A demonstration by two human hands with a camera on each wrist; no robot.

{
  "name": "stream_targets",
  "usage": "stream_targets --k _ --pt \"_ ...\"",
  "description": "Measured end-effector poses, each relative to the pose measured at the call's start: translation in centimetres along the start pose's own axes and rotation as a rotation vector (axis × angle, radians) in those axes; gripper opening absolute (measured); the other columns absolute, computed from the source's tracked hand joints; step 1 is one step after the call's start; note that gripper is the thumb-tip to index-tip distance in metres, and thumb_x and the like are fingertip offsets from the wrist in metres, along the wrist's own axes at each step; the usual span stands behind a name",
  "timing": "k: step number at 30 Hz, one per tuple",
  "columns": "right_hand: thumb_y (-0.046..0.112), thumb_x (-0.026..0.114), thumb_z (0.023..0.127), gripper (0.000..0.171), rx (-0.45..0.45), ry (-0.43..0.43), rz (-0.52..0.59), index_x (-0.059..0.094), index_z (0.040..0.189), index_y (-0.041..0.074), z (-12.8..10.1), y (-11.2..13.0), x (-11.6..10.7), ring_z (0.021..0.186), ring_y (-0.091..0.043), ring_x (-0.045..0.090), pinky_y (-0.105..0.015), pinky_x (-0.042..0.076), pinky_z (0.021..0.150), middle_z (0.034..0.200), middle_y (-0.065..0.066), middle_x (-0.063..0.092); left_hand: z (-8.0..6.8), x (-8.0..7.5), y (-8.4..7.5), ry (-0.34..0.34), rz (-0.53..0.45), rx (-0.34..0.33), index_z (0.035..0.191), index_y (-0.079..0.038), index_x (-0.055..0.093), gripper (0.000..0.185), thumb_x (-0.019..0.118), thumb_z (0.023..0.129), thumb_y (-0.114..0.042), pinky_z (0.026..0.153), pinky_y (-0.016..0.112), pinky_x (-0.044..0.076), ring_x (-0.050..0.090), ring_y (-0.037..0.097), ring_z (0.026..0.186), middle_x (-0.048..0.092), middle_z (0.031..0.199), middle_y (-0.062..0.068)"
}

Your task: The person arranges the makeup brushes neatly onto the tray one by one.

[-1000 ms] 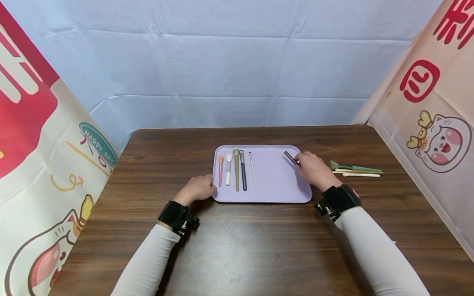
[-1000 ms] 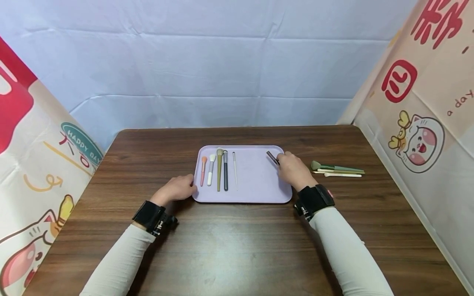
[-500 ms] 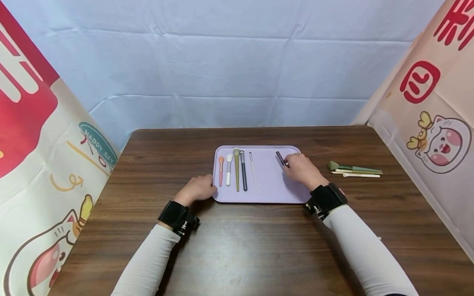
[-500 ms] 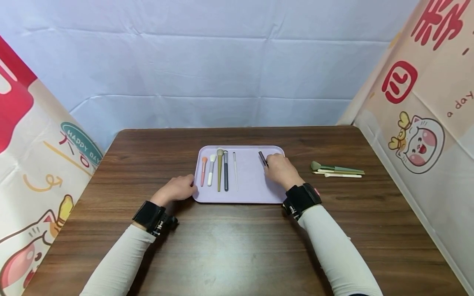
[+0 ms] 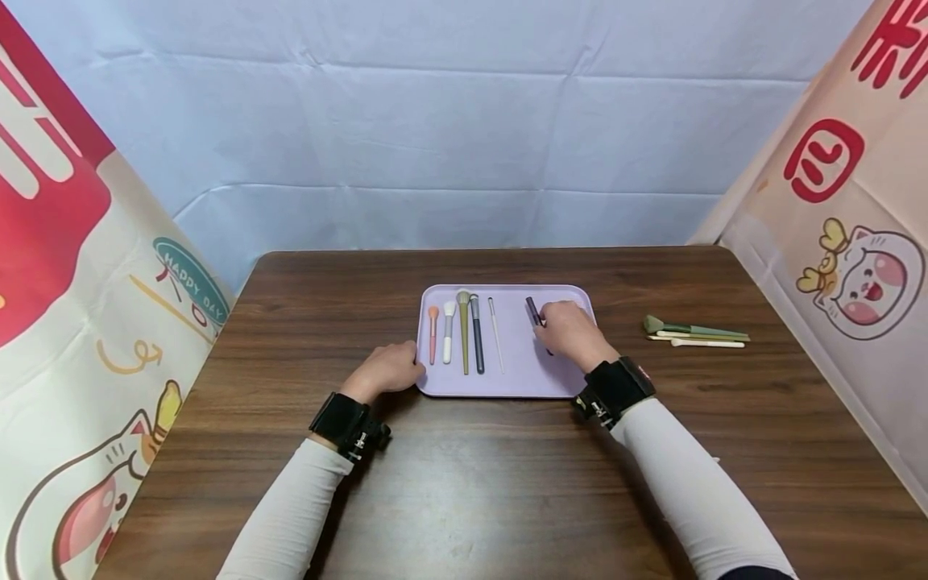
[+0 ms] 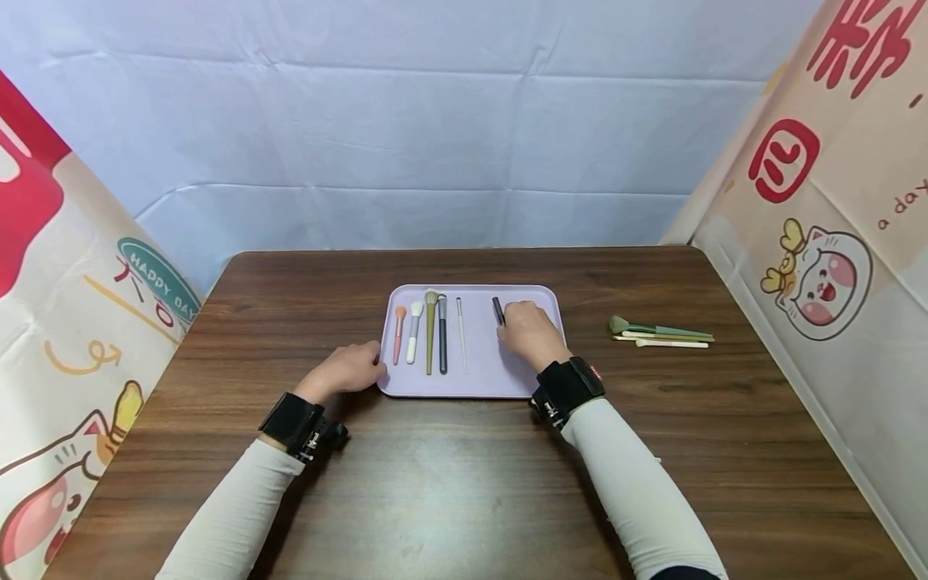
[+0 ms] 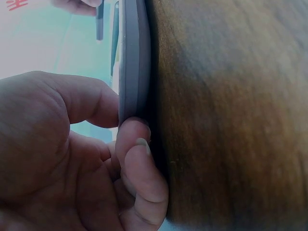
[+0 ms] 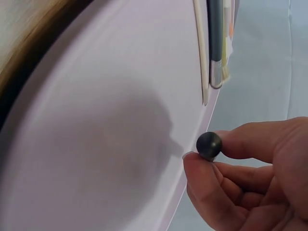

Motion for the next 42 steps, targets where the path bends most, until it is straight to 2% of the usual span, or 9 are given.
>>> stream_targets --k 8,16,22,42 --pt "0.013 0.06 0.091 0.024 -0.001 0.024 0.039 0.062 0.068 0.007 0.4 1.5 0.8 0.064 -0.024 0.058 -0.035 0.045 0.062 0.067 -0.007 0.061 0.1 0.0 0.1 -0.002 0.0 -0.01 0.111 -0.001 0.06 0.027 0.053 0.094 -0.021 0.07 0.036 0.045 0.057 0.026 0.077 0.061 0.089 0.008" --pt "0.015 0.062 0.094 0.029 0.028 0.035 0.041 0.06 0.065 0.009 0.6 2.3 1.5 0.062 -0.023 0.057 -0.033 0.044 0.061 0.069 -0.008 0.061 0.1 0.1 -0.1 -0.001 0.0 -0.004 0.113 -0.001 0.06 0.028 0.054 0.094 -0.021 0.07 0.036 0.045 0.056 0.026 0.079 0.061 0.091 0.008" --pt "0.015 0.062 0.093 0.032 0.038 0.016 0.046 0.057 0.062 0.009 0.7 2.4 1.7 0.064 -0.025 0.058 -0.035 0.045 0.063 0.07 -0.01 0.062 0.0 0.0 -0.2 0.0 0.0 -0.001 0.113 -0.001 0.06 0.028 0.054 0.094 -0.021 0.07 0.036 0.045 0.056 0.026 0.078 0.061 0.091 0.009" --pt "0.014 0.06 0.092 0.033 0.031 0.051 0.099 0.054 0.06 0.01 0.9 3.0 2.5 0.058 -0.024 0.055 -0.032 0.042 0.057 0.065 -0.008 0.058 0.0 0.1 -0.1 -0.002 0.008 -0.009 0.112 -0.002 0.06 0.027 0.053 0.094 -0.02 0.07 0.035 0.044 0.056 0.026 0.078 0.061 0.09 0.008"
Point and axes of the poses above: each hand's wrist, its own z-axis towards the middle knuckle, its own x-axis out of the palm, y = z × x, the point moved 5 cm from there along z, towards the middle knuckle
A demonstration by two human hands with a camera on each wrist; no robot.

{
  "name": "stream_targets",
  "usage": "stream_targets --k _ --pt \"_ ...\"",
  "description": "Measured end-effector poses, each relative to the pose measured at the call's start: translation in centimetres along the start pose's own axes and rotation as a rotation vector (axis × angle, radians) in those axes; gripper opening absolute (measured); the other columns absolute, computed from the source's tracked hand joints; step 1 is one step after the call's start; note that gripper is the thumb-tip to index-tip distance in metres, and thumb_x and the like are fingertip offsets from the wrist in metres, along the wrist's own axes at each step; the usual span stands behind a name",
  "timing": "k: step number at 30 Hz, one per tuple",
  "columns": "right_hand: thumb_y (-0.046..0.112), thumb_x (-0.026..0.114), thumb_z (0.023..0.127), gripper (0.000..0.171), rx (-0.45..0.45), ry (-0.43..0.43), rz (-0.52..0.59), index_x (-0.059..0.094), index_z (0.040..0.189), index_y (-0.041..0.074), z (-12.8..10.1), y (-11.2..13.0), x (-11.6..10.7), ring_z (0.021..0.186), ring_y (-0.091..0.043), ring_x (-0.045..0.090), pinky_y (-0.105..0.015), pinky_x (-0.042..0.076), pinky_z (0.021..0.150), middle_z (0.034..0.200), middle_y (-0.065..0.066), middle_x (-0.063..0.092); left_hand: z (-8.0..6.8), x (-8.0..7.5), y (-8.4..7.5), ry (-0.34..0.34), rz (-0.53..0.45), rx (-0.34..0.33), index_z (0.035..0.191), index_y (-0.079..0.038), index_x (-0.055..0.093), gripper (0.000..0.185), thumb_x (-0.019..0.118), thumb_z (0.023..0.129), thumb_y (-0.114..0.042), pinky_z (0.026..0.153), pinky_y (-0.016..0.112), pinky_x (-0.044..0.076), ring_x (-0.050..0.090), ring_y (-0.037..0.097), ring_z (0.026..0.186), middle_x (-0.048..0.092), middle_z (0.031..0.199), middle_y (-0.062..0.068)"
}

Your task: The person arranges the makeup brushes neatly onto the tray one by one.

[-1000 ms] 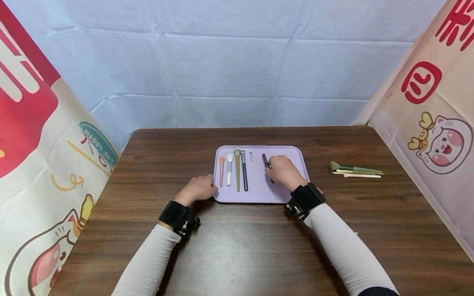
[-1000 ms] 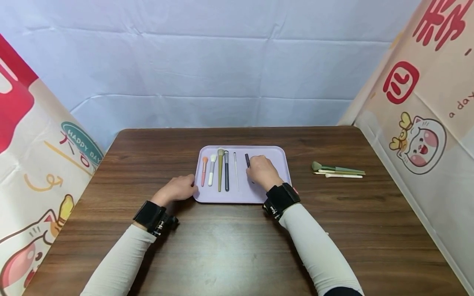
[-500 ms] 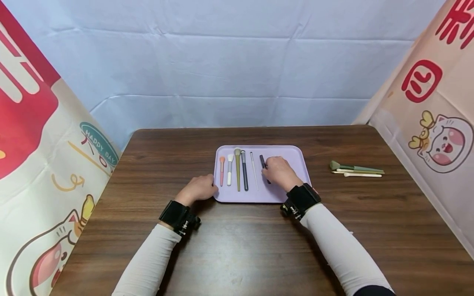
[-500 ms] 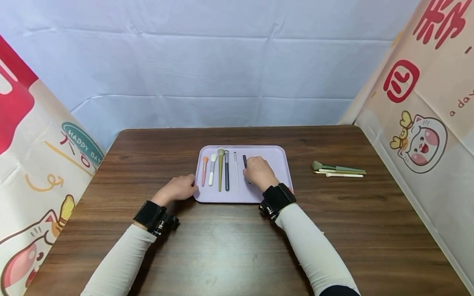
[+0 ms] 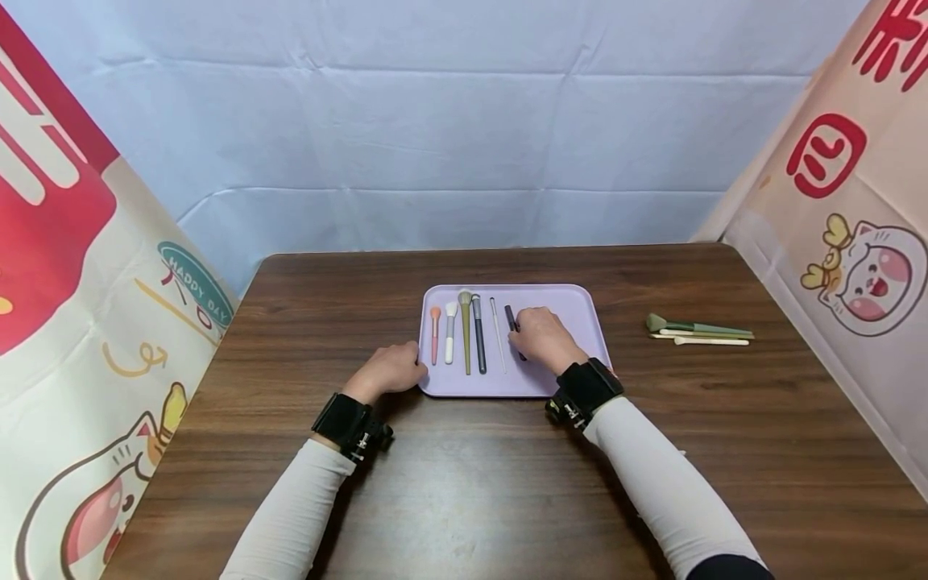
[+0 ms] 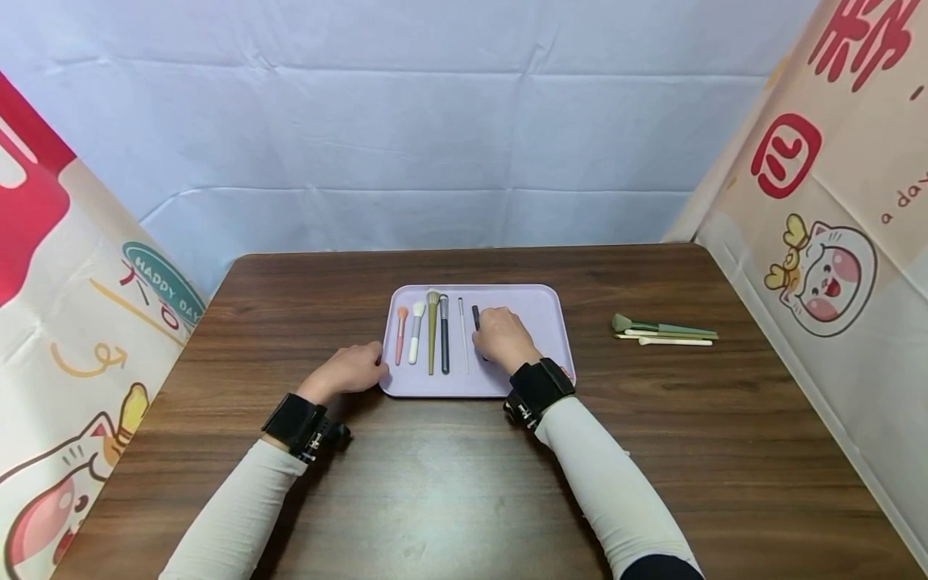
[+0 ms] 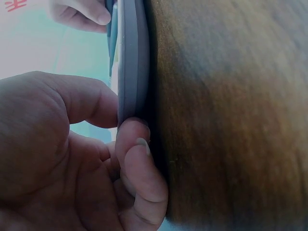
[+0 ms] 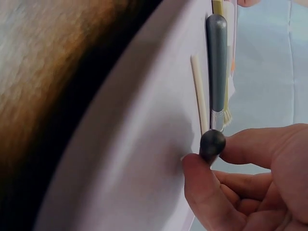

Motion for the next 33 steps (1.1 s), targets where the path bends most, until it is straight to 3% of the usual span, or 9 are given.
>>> stream_targets --k 33 --pt "0.015 0.06 0.092 0.034 0.04 -0.012 -0.011 0.051 0.06 0.011 -0.01 0.58 0.65 0.054 -0.022 0.051 -0.031 0.038 0.053 0.062 -0.007 0.055 -0.29 -0.17 -0.17 -0.002 0.008 -0.006 0.107 -0.003 0.061 0.024 0.054 0.093 -0.021 0.073 0.038 0.047 0.056 0.027 0.08 0.063 0.094 0.01"
Point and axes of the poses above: each hand's wrist, its own z-axis towards the middle knuckle, its own x-axis out of the palm, y = z × x, the point moved 5 cm from there along z, towards the middle knuckle
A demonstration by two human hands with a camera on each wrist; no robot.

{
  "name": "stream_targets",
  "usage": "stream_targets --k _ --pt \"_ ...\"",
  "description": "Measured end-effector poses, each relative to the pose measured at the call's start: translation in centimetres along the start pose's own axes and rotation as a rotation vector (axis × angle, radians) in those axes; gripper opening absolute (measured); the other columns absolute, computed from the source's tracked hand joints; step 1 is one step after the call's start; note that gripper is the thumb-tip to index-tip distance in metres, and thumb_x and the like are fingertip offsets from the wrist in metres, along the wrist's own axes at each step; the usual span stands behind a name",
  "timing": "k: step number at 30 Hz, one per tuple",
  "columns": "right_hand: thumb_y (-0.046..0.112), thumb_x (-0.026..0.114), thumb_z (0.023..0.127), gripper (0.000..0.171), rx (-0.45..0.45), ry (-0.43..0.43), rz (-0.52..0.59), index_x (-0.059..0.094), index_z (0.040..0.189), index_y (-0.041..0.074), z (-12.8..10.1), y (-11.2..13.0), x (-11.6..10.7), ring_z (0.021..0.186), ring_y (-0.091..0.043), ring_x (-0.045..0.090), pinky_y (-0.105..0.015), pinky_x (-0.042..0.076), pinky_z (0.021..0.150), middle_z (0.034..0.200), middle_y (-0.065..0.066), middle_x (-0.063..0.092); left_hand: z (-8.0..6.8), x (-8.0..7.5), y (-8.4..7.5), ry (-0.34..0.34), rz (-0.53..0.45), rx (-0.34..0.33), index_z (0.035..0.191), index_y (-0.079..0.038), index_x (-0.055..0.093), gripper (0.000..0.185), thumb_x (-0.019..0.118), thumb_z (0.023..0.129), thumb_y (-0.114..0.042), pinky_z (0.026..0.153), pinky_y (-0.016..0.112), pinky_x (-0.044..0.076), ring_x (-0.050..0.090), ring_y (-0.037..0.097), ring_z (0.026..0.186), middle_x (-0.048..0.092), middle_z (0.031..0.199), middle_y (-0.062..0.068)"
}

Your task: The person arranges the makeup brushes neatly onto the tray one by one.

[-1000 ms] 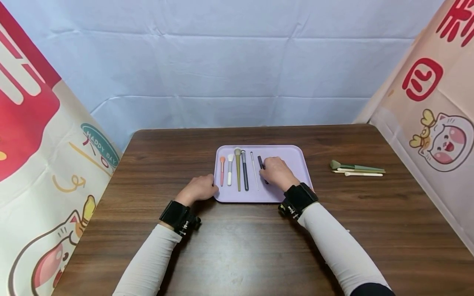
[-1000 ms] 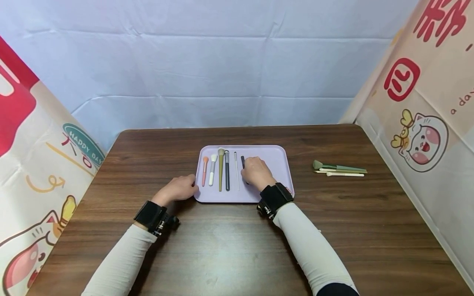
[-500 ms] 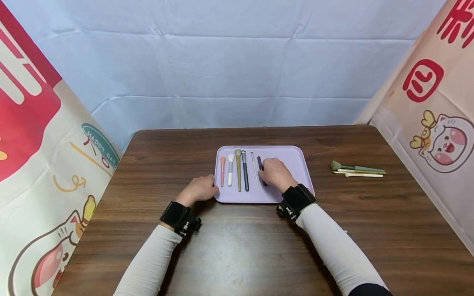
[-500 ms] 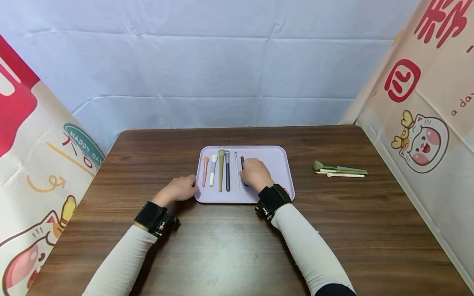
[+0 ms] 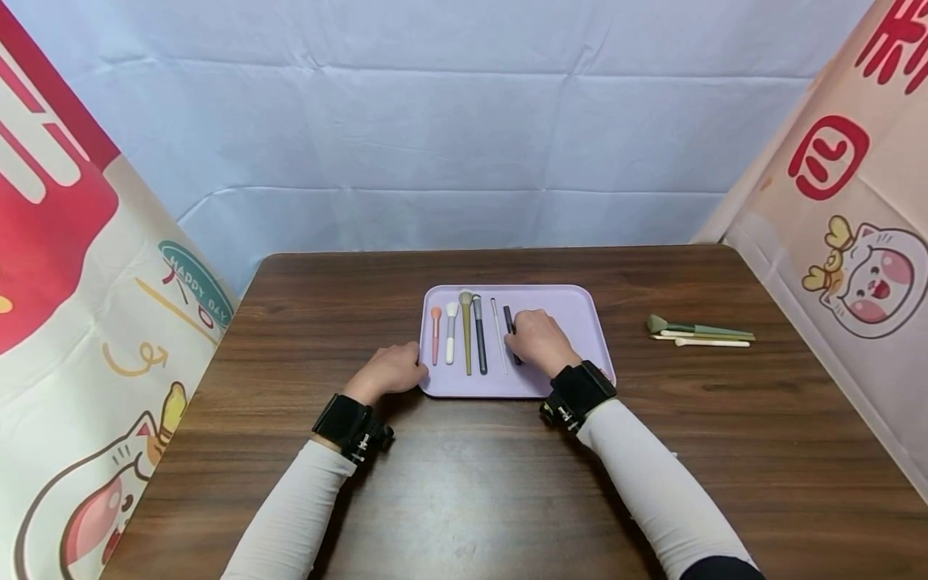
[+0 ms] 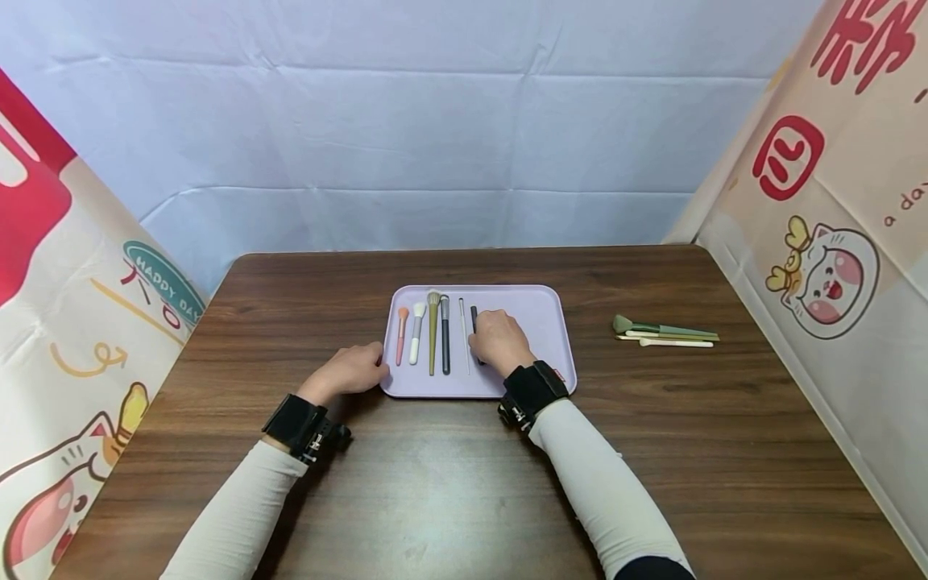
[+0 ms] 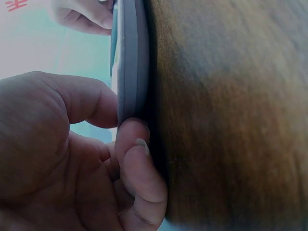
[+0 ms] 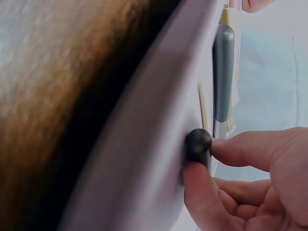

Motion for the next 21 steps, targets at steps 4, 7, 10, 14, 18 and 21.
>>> stream_targets --k 4,7,10,14,18,21 --pt "0.015 0.06 0.092 0.036 0.02 0.006 0.011 0.049 0.058 0.011 0.0 -0.1 0.06 0.051 -0.02 0.05 -0.03 0.037 0.051 0.059 -0.005 0.052 0.04 0.01 0.02 0.004 0.0 -0.006 0.111 -0.002 0.061 0.026 0.054 0.094 -0.021 0.075 0.039 0.047 0.056 0.027 0.081 0.064 0.098 0.01" --pt "0.017 0.059 0.093 0.038 0.029 0.011 0.011 0.048 0.058 0.012 0.01 -0.19 0.11 0.05 -0.019 0.049 -0.03 0.037 0.051 0.057 -0.004 0.05 0.06 0.03 0.06 0.005 -0.001 -0.008 0.112 -0.002 0.061 0.027 0.054 0.094 -0.022 0.076 0.039 0.047 0.056 0.027 0.082 0.064 0.1 0.011" --pt "0.019 0.058 0.095 0.04 0.038 0.019 0.006 0.048 0.057 0.012 -0.06 -0.23 0.07 0.049 -0.019 0.048 -0.03 0.037 0.051 0.057 -0.004 0.049 0.09 0.1 0.13 0.005 -0.001 -0.006 0.112 -0.002 0.061 0.027 0.053 0.094 -0.022 0.076 0.039 0.047 0.056 0.027 0.083 0.064 0.1 0.011" --pt "0.021 0.058 0.095 0.04 0.045 0.017 0.005 0.049 0.057 0.011 -0.32 -0.22 -0.15 0.051 -0.021 0.05 -0.031 0.038 0.053 0.058 -0.005 0.05 0.13 0.26 0.24 0.005 -0.006 -0.002 0.112 -0.002 0.06 0.027 0.053 0.095 -0.022 0.075 0.038 0.046 0.056 0.027 0.083 0.063 0.099 0.01" --pt "0.022 0.059 0.096 0.04 0.041 -0.006 -0.003 0.05 0.059 0.011 -0.51 -0.27 -0.43 0.053 -0.022 0.051 -0.032 0.039 0.054 0.061 -0.007 0.053 0.16 0.32 0.29 0.003 -0.011 0.002 0.113 -0.002 0.06 0.027 0.053 0.095 -0.022 0.074 0.037 0.046 0.056 0.026 0.082 0.063 0.098 0.01" --pt "0.023 0.06 0.097 0.039 0.035 -0.021 -0.014 0.051 0.062 0.01 -0.63 -0.4 -0.63 0.057 -0.023 0.051 -0.033 0.04 0.056 0.065 -0.009 0.055 0.17 0.29 0.29 -0.002 -0.007 0.005 0.112 -0.002 0.06 0.027 0.053 0.095 -0.022 0.073 0.037 0.045 0.056 0.026 0.08 0.062 0.096 0.009"
Point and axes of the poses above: each hand's wrist, its own z-axis towards the middle knuckle, its own x-axis out of the palm, y = z × x, the point moved 5 cm from there along z, towards the middle knuckle
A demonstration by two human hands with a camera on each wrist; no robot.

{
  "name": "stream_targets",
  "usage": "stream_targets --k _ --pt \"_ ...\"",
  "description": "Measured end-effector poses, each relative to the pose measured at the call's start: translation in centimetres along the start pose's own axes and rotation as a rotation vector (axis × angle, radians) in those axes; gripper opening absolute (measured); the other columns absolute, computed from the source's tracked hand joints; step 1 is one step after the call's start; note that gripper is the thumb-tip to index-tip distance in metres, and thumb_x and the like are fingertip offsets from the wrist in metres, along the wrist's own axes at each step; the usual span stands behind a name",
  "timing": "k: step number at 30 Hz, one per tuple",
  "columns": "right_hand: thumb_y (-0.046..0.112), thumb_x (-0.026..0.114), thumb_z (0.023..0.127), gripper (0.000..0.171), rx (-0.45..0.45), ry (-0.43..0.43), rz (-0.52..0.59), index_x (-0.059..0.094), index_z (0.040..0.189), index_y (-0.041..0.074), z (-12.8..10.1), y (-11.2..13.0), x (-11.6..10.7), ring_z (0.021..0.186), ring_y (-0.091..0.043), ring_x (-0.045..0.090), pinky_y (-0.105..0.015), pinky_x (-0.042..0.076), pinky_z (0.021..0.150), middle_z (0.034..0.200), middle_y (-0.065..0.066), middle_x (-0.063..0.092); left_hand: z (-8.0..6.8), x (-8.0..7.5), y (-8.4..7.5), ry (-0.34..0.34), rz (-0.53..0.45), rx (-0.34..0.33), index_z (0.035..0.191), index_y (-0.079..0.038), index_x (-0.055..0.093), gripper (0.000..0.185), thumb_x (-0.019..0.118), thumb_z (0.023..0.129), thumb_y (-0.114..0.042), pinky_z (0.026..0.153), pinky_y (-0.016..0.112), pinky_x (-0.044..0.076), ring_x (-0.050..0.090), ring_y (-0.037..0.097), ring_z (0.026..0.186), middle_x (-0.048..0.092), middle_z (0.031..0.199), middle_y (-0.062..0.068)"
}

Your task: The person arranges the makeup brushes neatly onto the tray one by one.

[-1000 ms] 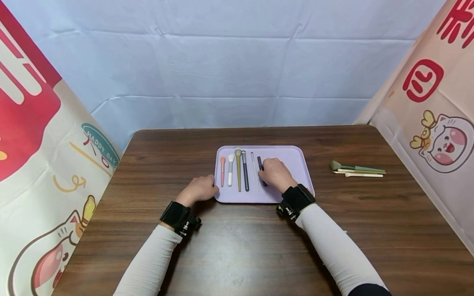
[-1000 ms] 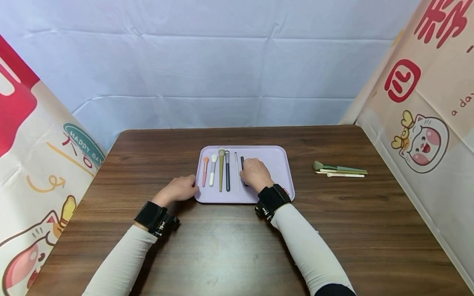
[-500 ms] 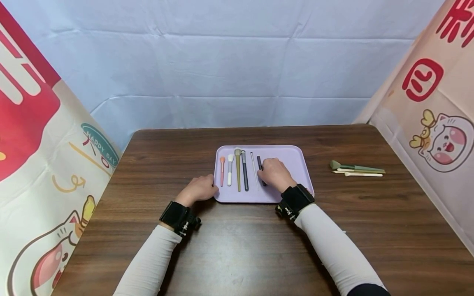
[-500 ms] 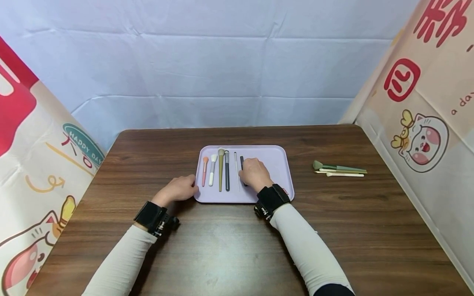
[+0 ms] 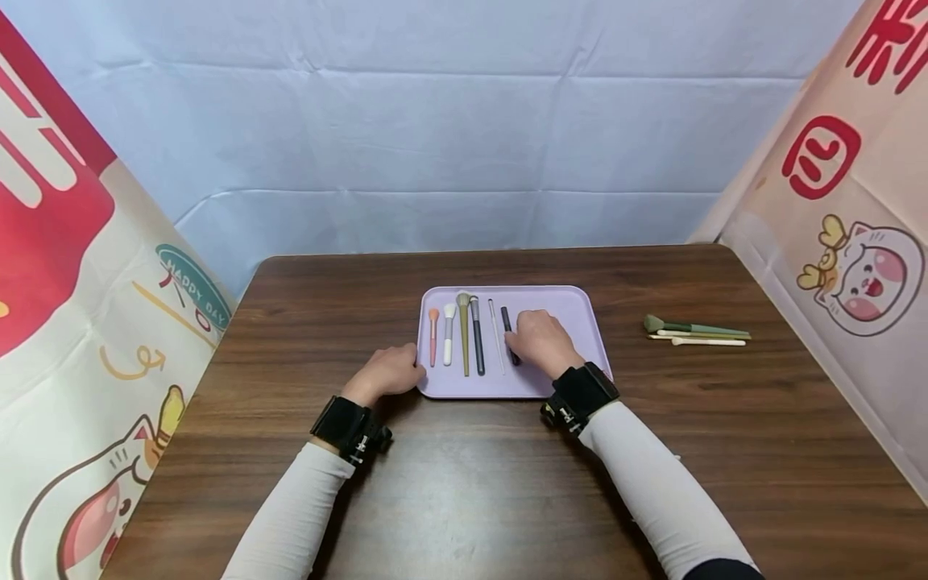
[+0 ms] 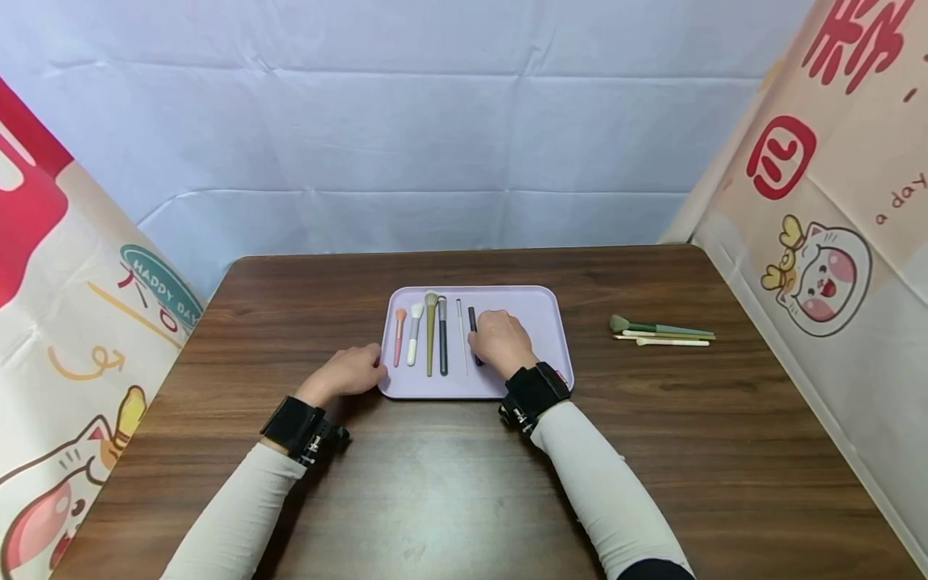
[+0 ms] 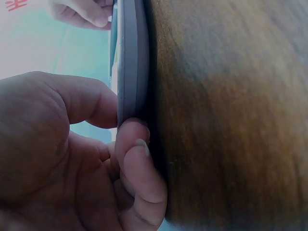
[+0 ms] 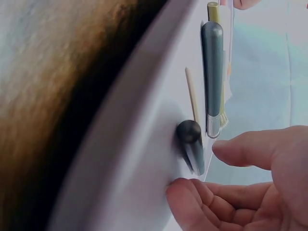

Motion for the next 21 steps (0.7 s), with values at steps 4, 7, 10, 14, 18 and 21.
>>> stream_targets --k 4,7,10,14,18,21 --pt "0.025 0.061 0.096 0.03 0.001 -0.025 -0.02 0.062 0.074 0.005 -0.3 -0.5 -0.4 0.068 -0.029 0.06 -0.04 0.047 0.063 0.079 -0.015 0.066 0.0 -0.1 -0.1 -0.007 0.004 0.003 0.11 -0.002 0.06 0.027 0.052 0.094 -0.022 0.073 0.037 0.046 0.056 0.026 0.08 0.062 0.093 0.009" --pt "0.026 0.06 0.095 0.027 0.011 -0.046 -0.036 0.07 0.097 0.001 -0.4 -1.0 -0.7 0.087 -0.038 0.067 -0.049 0.052 0.075 0.1 -0.02 0.071 0.0 -0.1 -0.1 -0.01 0.005 0.008 0.11 -0.002 0.06 0.027 0.052 0.094 -0.022 0.074 0.038 0.046 0.056 0.027 0.08 0.062 0.093 0.01" --pt "0.026 0.059 0.094 0.036 0.022 -0.056 -0.037 0.069 0.117 0.001 -0.6 -1.7 -1.1 0.103 -0.043 0.066 -0.053 0.051 0.086 0.117 -0.022 0.069 -0.1 -0.1 -0.2 -0.009 0.006 0.008 0.111 -0.001 0.06 0.028 0.052 0.094 -0.022 0.075 0.038 0.046 0.056 0.027 0.081 0.062 0.094 0.01" --pt "0.026 0.059 0.094 0.04 0.033 -0.052 -0.031 0.067 0.123 0.001 -0.9 -2.7 -1.6 0.109 -0.043 0.063 -0.055 0.05 0.09 0.121 -0.022 0.066 0.0 0.0 -0.1 -0.001 0.001 0.005 0.114 0.0 0.06 0.03 0.051 0.095 -0.022 0.073 0.037 0.046 0.056 0.027 0.08 0.062 0.094 0.01" --pt "0.024 0.059 0.094 0.04 0.033 -0.043 -0.033 0.066 0.125 0.0 -1.2 -3.5 -2.0 0.113 -0.041 0.061 -0.054 0.049 0.093 0.123 -0.022 0.065 0.0 0.0 -0.2 0.0 0.004 0.008 0.113 0.0 0.06 0.03 0.051 0.095 -0.022 0.073 0.037 0.045 0.056 0.026 0.079 0.061 0.092 0.01" --pt "0.023 0.06 0.095 0.041 0.025 -0.042 -0.032 0.064 0.126 -0.002 -1.5 -4.2 -2.2 0.115 -0.04 0.06 -0.053 0.048 0.095 0.125 -0.023 0.064 -0.1 -0.1 -0.2 -0.003 0.013 0.009 0.112 0.0 0.06 0.029 0.051 0.095 -0.022 0.074 0.037 0.045 0.056 0.026 0.079 0.061 0.091 0.01"
Point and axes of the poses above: each hand's wrist, its own z-axis towards the middle knuckle, its own x-axis out of the palm, y = z × x, the point moved 5 cm from there along z, towards the middle knuckle
